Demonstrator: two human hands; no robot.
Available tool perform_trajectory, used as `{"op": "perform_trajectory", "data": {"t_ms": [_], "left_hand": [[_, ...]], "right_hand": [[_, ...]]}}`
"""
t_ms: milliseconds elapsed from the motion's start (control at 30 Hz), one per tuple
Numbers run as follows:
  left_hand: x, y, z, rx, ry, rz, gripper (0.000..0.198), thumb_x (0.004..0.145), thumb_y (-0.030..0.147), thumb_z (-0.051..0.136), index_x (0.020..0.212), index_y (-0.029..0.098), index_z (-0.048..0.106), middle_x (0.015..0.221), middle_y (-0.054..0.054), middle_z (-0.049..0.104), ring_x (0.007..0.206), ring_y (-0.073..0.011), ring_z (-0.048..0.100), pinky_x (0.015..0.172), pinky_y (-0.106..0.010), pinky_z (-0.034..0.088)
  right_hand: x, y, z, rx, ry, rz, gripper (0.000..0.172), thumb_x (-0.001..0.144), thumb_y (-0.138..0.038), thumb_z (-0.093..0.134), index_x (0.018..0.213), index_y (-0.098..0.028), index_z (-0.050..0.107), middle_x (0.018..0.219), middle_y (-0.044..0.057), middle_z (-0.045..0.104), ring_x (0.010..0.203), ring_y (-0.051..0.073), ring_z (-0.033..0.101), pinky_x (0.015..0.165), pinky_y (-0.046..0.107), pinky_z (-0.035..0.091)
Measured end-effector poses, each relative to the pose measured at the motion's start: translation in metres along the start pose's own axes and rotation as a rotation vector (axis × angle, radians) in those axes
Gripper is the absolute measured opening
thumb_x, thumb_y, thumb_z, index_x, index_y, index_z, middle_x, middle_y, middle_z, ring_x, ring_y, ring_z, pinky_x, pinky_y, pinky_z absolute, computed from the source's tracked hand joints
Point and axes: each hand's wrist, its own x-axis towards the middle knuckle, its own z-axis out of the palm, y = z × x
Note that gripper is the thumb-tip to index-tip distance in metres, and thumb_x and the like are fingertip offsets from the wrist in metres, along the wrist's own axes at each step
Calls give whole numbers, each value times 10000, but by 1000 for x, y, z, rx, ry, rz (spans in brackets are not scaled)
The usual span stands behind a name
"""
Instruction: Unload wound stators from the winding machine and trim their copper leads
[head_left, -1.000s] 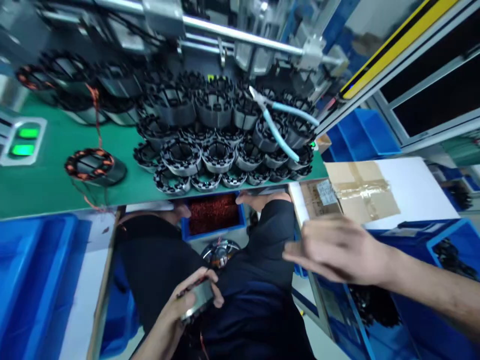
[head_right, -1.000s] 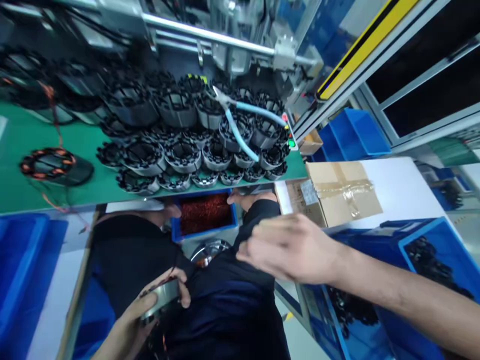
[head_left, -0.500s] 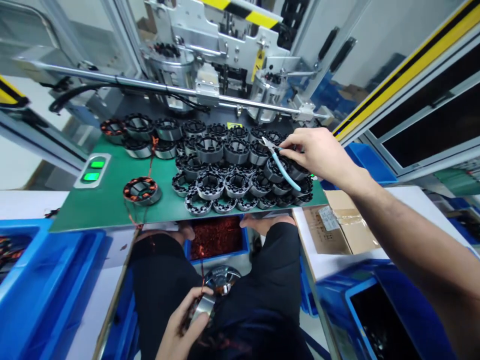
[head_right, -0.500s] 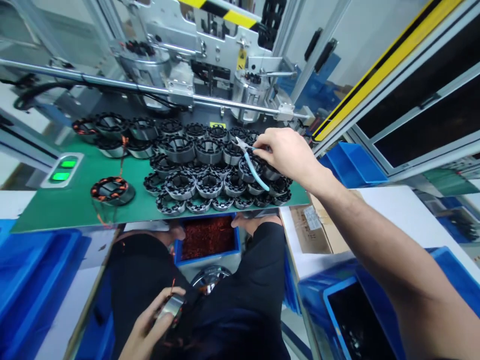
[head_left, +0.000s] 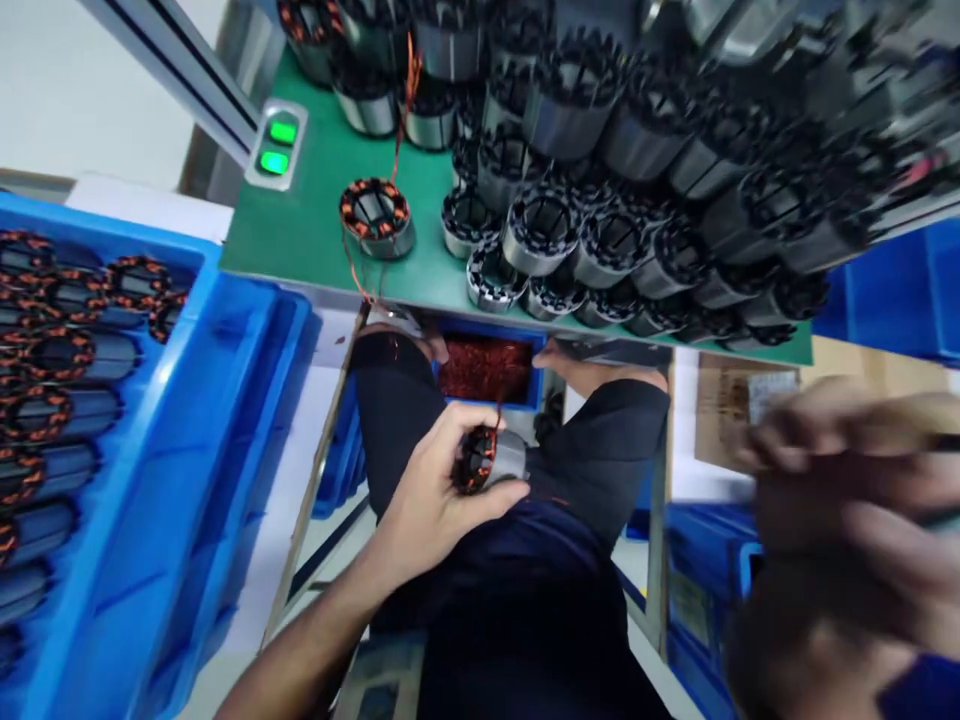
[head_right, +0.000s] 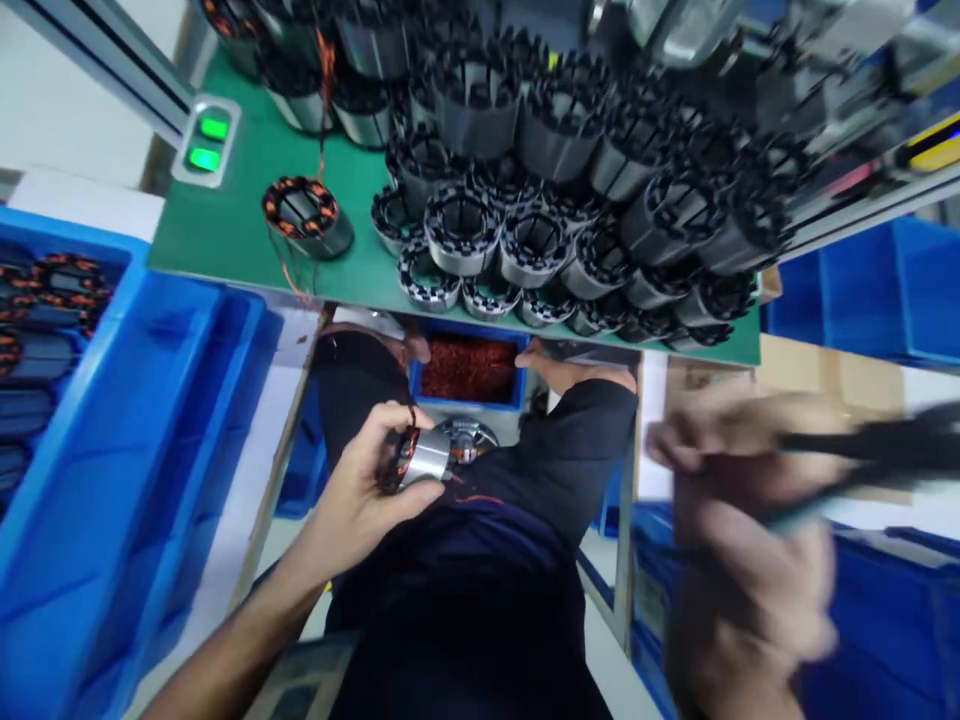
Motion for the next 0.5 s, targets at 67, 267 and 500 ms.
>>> {"op": "perform_trajectory", "data": {"t_ms": [67, 267, 500], "left_hand": [[3, 12, 3, 160, 14, 138, 483, 979, 519, 905, 1308, 306, 623, 1156, -1, 630, 985, -166, 650, 861, -286, 535], [3, 29, 23, 466, 0, 299, 540, 1009, 538, 872, 1410, 314, 589, 1174, -20, 603, 1041, -187, 663, 820, -280, 575], [-3, 11, 33, 100, 16, 205, 525, 1028, 371, 867, 1434, 314, 540, 1377, -92, 574, 1281, -258, 639, 1068, -391, 584]], "right_hand": [[-34, -1, 46, 260, 58, 200, 154, 1007, -500, 824, 1101, -382, 791, 788, -6, 477, 670, 203, 486, 552, 372, 399], [-46, -12, 99, 180, -145, 104, 261, 992, -262, 891, 1240, -336, 859, 908, -16, 754, 736, 158, 649, 696, 341, 555], [-49, -7, 92, 149, -104, 209, 152, 1035, -427, 822, 983, -290, 865, 815, 36, 776, 737, 241, 732, 748, 443, 661]]}}
